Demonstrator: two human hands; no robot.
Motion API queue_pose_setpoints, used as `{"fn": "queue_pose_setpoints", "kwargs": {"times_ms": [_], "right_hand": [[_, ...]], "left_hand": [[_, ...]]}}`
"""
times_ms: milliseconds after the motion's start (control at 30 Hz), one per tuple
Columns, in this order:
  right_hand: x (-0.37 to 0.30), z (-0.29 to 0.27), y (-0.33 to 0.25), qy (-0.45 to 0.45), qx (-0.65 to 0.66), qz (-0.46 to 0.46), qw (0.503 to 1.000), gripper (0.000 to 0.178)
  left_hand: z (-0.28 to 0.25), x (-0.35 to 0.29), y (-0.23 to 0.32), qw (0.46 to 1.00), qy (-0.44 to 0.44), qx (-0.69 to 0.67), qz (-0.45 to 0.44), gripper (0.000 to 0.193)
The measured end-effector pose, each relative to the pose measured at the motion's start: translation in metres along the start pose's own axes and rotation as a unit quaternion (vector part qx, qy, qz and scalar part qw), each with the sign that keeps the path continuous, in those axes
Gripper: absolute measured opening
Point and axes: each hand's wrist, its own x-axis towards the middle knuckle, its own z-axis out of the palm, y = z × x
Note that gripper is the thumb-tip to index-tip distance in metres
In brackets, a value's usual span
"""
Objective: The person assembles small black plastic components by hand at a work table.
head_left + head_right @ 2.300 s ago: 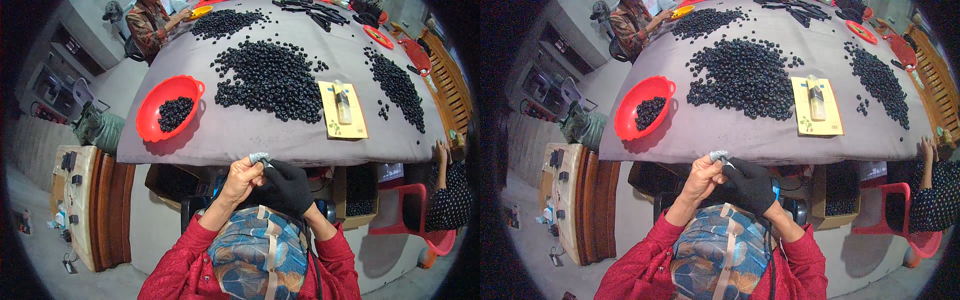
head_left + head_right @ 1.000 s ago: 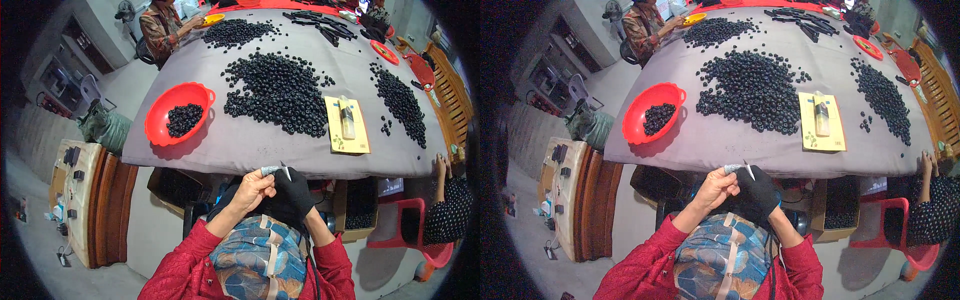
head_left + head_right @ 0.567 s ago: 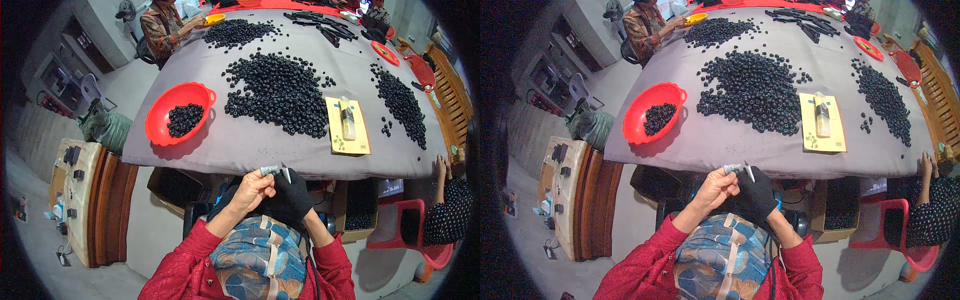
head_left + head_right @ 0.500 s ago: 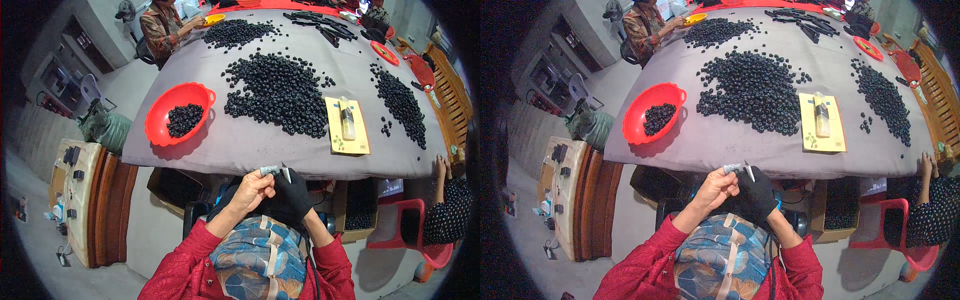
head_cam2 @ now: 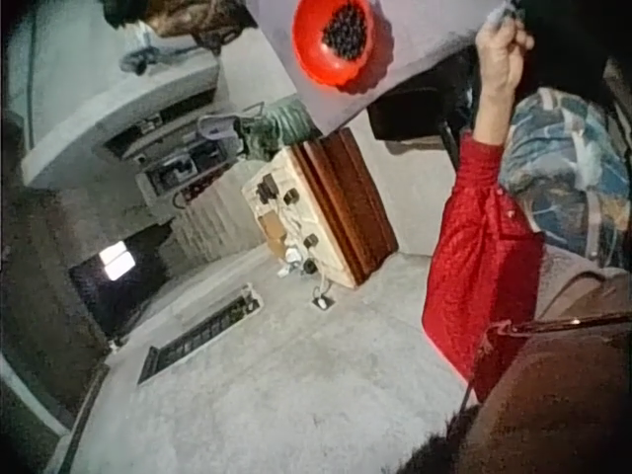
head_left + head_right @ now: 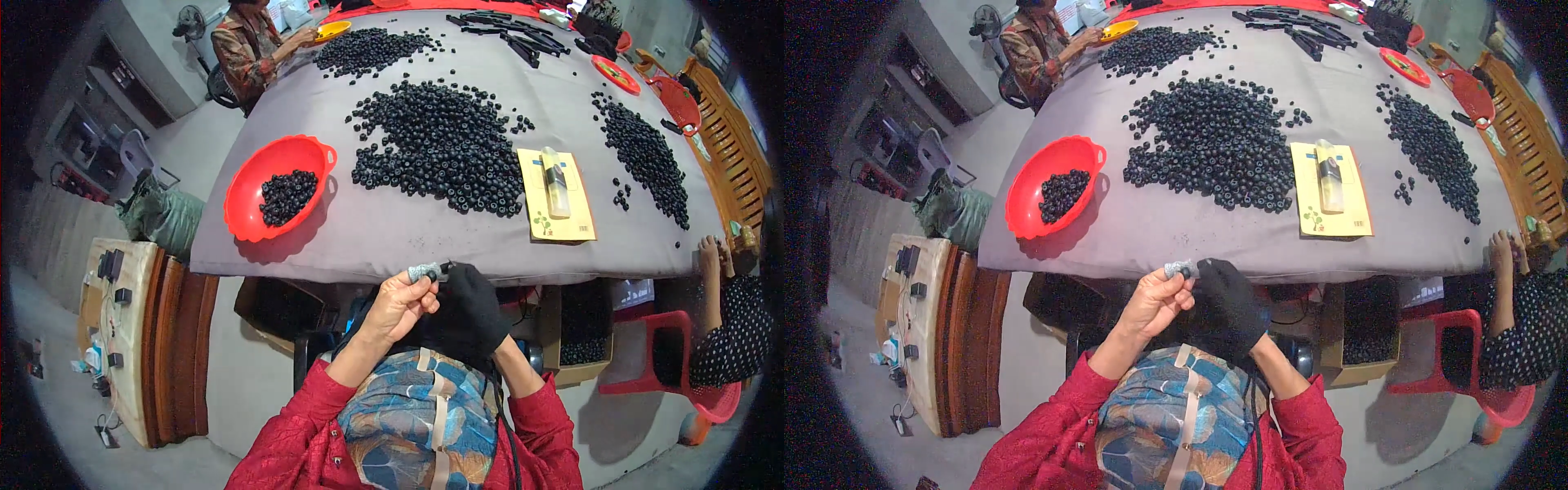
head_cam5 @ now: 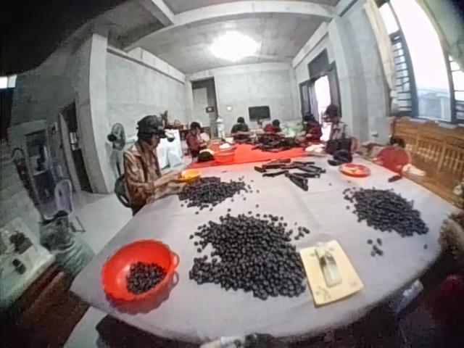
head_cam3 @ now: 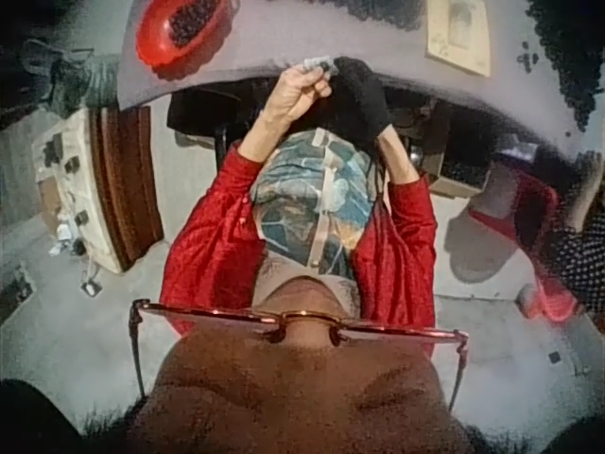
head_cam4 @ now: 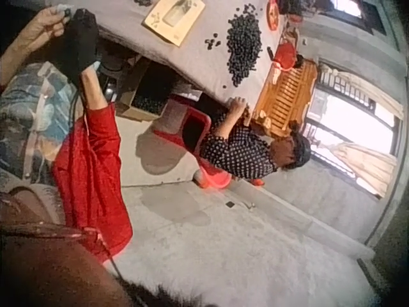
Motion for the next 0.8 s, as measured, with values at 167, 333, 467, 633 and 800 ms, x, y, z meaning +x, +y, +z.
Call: {"fn": "queue_pose_setpoints", "kwargs": {"times_ms": [167,333,467,633,800], "right_hand": [[-0.001,-0.007,-0.034,0.027,-0.075,-0.052,0.995,0.05],[-0.005,-0.001,-0.044,0.051,-0.064,-0.087,0.993,0.024],[-0.005,-0.002,-0.053,0.038,-0.164,-0.155,0.973,0.027],[-0.009,0.001,-0.052,0.04,-0.091,-0.082,0.992,0.029],[-0.008,0.002,-0.061,0.051,-0.014,-0.009,0.999,0.024]], "left_hand": [[0.006,-0.004,0.01,0.999,-0.027,-0.029,0.016,0.008],[0.005,-0.006,0.01,0.998,-0.048,-0.033,0.016,0.013],[0.014,-0.011,0.012,0.999,-0.029,-0.029,0.003,0.01],[0.013,-0.012,0.012,0.998,-0.065,-0.018,0.019,0.01],[0.015,-0.012,0.012,0.998,-0.052,-0.012,0.02,0.009]]}}
